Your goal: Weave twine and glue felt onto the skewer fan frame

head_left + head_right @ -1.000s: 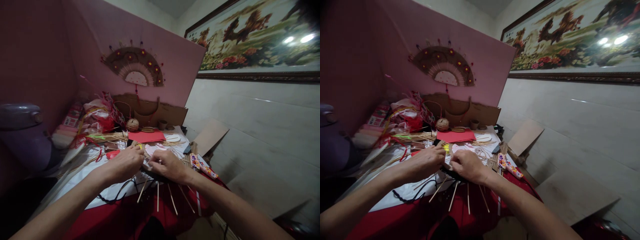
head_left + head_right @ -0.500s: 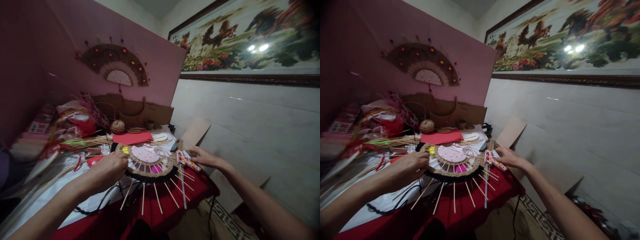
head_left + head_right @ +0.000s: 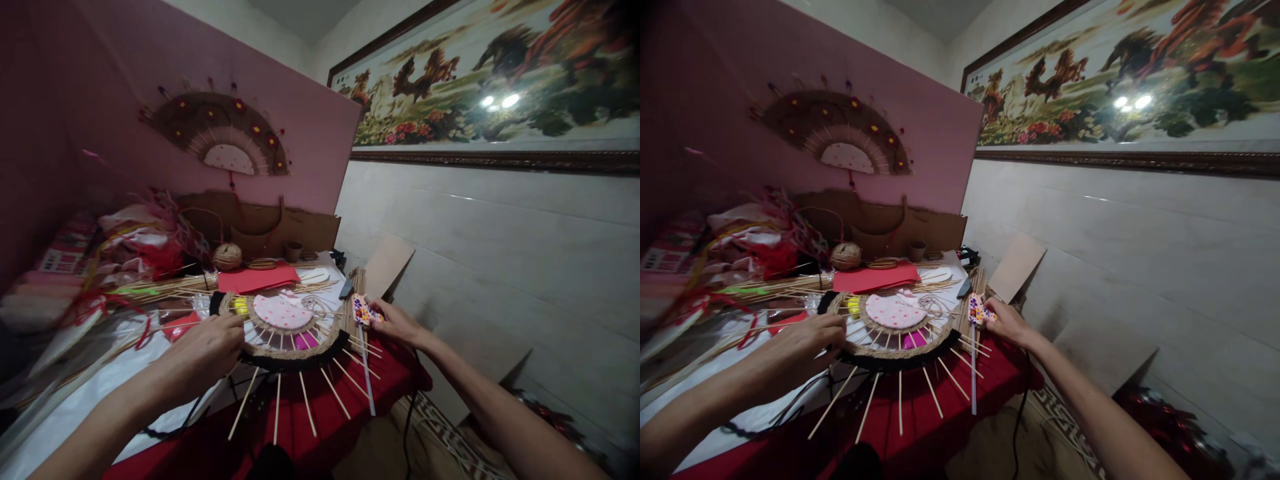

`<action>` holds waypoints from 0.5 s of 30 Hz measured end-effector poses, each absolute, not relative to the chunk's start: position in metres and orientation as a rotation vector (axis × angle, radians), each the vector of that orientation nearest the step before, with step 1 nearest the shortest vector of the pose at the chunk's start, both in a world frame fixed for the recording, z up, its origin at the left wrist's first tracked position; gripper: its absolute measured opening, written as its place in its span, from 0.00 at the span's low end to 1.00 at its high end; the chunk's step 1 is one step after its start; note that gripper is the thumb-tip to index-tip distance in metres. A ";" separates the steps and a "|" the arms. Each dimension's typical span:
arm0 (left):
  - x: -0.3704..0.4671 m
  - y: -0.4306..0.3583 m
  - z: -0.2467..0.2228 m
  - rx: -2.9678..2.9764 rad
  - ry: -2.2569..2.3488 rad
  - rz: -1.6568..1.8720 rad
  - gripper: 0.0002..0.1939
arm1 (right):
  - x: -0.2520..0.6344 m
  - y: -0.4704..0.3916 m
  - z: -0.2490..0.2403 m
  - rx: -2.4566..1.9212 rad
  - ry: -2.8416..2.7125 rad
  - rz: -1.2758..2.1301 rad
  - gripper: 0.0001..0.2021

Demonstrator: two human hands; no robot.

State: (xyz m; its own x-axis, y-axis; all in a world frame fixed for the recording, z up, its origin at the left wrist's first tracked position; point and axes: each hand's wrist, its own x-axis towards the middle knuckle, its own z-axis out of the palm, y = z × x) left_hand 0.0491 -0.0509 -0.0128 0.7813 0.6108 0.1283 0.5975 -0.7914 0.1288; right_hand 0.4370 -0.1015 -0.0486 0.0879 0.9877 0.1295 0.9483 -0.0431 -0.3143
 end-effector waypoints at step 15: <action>0.042 -0.046 -0.023 2.858 1.047 0.316 0.11 | 0.456 -0.094 -0.059 -2.108 -1.619 0.254 0.16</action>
